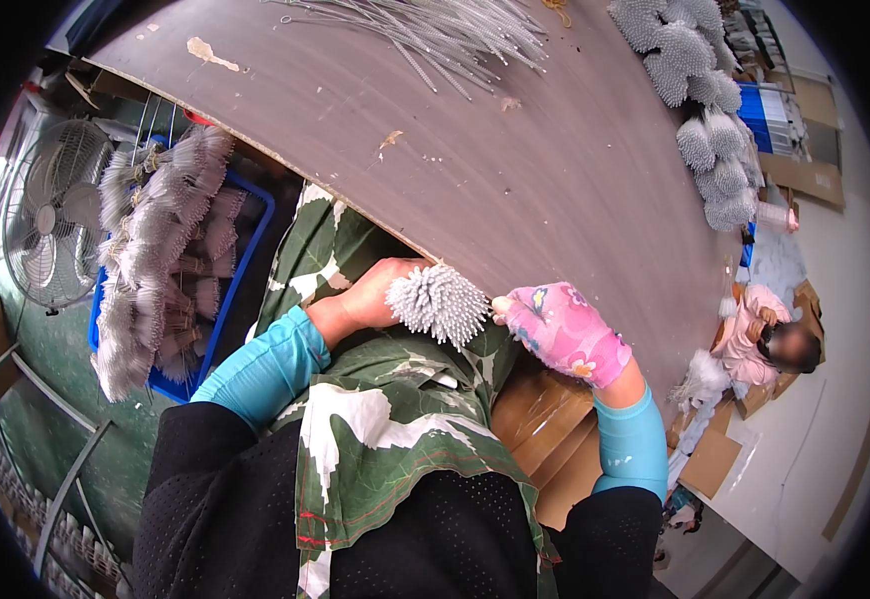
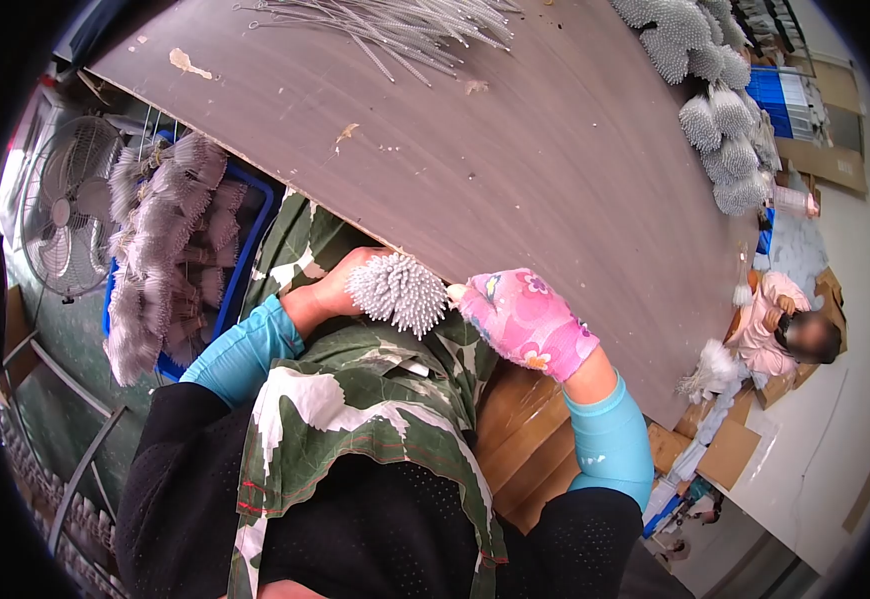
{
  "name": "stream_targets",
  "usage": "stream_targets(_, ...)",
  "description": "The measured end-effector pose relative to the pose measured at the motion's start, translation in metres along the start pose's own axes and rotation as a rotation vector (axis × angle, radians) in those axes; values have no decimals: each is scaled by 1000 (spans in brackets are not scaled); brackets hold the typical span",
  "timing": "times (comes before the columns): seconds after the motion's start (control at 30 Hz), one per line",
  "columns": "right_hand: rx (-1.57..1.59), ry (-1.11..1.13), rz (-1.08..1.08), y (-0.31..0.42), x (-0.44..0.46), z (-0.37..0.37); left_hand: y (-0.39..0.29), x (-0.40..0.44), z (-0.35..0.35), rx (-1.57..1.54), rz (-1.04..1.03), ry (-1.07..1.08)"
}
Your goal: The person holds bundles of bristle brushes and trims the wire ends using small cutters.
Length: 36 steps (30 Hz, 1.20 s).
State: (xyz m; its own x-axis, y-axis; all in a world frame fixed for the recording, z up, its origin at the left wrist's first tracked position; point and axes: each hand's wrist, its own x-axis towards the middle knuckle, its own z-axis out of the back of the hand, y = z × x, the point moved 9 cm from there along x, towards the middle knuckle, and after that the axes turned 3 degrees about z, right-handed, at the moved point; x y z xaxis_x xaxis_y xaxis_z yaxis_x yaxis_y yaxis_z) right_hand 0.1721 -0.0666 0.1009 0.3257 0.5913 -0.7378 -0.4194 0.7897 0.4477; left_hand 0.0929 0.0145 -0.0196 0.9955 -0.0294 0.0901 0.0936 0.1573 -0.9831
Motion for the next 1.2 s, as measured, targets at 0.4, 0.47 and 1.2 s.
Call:
stream_targets(0.4,-64,-72,61,2,7,-2,0,0,2,-3,32,-8)
stream_targets(0.47,-43,-65,53,1,7,-3,2,0,1,-21,32,-19)
stream_targets(1.2,25,-55,50,2,7,-5,2,0,-2,52,-16,-12)
